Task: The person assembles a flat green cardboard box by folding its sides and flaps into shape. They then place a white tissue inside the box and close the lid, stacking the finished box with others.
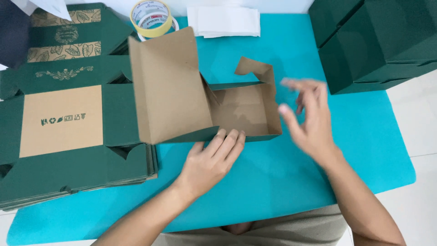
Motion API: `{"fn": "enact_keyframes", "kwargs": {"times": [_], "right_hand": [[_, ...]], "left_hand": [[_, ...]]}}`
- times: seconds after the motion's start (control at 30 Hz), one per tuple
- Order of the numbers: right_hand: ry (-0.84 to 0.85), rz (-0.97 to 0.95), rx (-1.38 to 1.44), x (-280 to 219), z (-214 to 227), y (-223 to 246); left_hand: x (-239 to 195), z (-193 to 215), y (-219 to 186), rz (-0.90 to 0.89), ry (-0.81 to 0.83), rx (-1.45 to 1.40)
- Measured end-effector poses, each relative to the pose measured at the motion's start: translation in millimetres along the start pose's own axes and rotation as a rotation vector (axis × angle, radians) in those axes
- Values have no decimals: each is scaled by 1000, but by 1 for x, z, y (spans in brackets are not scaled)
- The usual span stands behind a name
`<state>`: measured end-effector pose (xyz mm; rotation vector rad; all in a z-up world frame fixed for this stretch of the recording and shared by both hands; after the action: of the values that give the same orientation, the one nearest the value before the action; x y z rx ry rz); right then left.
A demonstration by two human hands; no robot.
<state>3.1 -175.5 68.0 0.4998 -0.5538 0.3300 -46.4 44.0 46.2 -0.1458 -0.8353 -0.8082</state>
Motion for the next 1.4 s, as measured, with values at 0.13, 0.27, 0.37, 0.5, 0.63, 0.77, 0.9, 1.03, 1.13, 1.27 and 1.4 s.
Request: {"fn": "enact_keyframes", "kwargs": {"times": [0.13, 0.27, 0.37, 0.5, 0.63, 0.77, 0.9, 1.03, 1.13, 1.27, 1.4], "right_hand": [[66, -36, 200, 13, -8, -30], [220, -175, 324, 10, -14, -50], [216, -148, 249, -2, -7, -60], [220, -188, 213, -24, 4, -51], [246, -302, 285, -54, 8, -24], [277, -488, 462, -86, 7, 6], [206, -558, 660, -106, 1, 35], [129, -526, 655, -115, -8, 51], [194, -532, 582, -116, -11, 59], [214, -429, 539, -111, -14, 65], [271, -309, 510, -106, -16, 75]], "left_hand": [[1, -2, 7, -54, 7, -65], [0, -3, 16, -52, 42, -115], [3, -5, 26, -64, 43, -125], [5, -6, 41, -89, -46, -48], [8, -2, 54, -47, -48, 20], [11, 10, 54, 126, -74, -40], [13, 32, 25, 187, -73, -104], [15, 39, -9, 110, 51, -179], [2, 26, -11, 30, 194, -135], [-1, 22, 0, 101, 266, -169], [3, 24, -2, 259, 290, -397]]}}
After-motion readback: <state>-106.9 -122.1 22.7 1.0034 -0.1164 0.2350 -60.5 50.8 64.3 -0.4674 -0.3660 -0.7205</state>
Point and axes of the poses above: each hand's wrist, its own x-axis towards the middle knuckle, its own z-axis out of the back of the hand, y = z × x, the point moved 3 cm from there along x, towards the middle knuckle, and after that the axes turned 9 degrees about -x, right-handed, at the moved point
